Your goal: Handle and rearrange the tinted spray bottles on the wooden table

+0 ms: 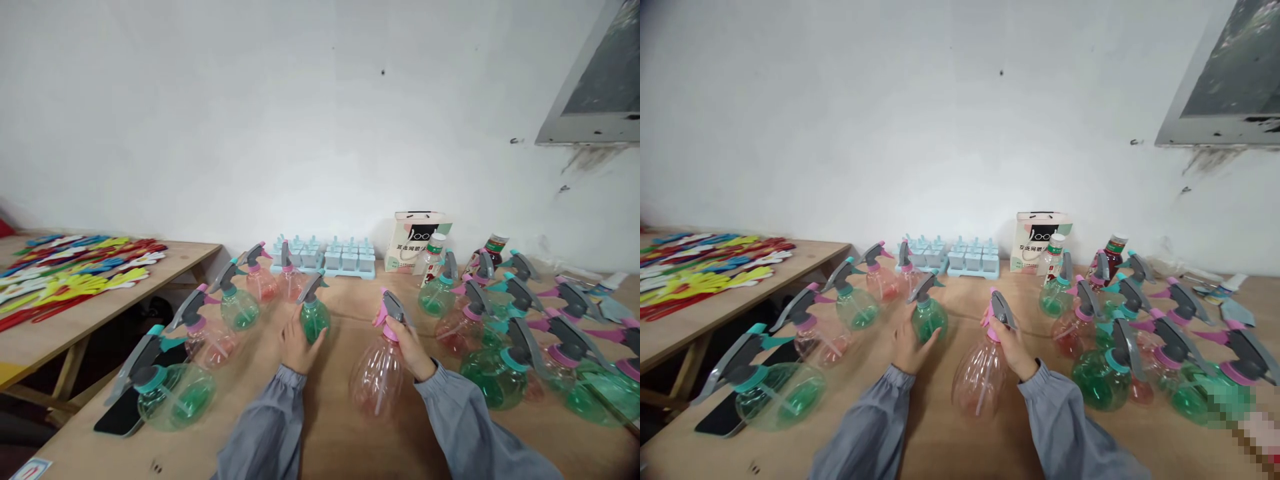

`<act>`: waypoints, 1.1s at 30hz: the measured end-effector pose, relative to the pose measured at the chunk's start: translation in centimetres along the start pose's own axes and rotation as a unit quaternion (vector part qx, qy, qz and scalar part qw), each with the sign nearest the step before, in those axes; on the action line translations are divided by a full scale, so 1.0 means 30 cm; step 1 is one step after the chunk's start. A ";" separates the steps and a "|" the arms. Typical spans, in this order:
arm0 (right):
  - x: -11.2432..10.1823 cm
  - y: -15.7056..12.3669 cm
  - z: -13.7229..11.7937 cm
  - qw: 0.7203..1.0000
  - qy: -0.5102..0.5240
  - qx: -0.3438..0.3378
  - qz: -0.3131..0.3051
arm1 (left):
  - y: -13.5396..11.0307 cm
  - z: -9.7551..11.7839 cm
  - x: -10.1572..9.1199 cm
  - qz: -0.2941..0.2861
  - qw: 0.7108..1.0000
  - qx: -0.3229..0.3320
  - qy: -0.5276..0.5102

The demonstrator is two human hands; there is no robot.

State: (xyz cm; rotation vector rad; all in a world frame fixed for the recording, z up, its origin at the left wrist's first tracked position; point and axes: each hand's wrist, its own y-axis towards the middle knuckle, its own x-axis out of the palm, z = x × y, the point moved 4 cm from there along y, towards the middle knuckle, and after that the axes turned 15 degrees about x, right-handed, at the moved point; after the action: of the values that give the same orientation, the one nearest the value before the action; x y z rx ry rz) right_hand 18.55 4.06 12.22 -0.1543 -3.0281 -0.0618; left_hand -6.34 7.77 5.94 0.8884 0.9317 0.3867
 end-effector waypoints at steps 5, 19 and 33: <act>-0.026 0.011 -0.028 0.990 -0.100 -0.049 0.092 | -0.001 0.000 -0.006 -0.037 0.999 -0.016 -0.001; -0.158 0.151 0.177 0.875 -0.269 -0.230 0.332 | -0.002 0.015 -0.012 -0.029 1.000 -0.005 -0.008; -0.244 0.258 0.146 0.798 -0.300 -0.206 0.481 | -0.013 -0.010 0.027 0.019 0.995 0.038 -0.096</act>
State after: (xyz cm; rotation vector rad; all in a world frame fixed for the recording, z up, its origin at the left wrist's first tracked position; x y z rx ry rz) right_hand 26.12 11.23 7.33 -2.0346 -2.9643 -0.6806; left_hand -6.15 8.19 5.12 0.9958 0.7581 0.2939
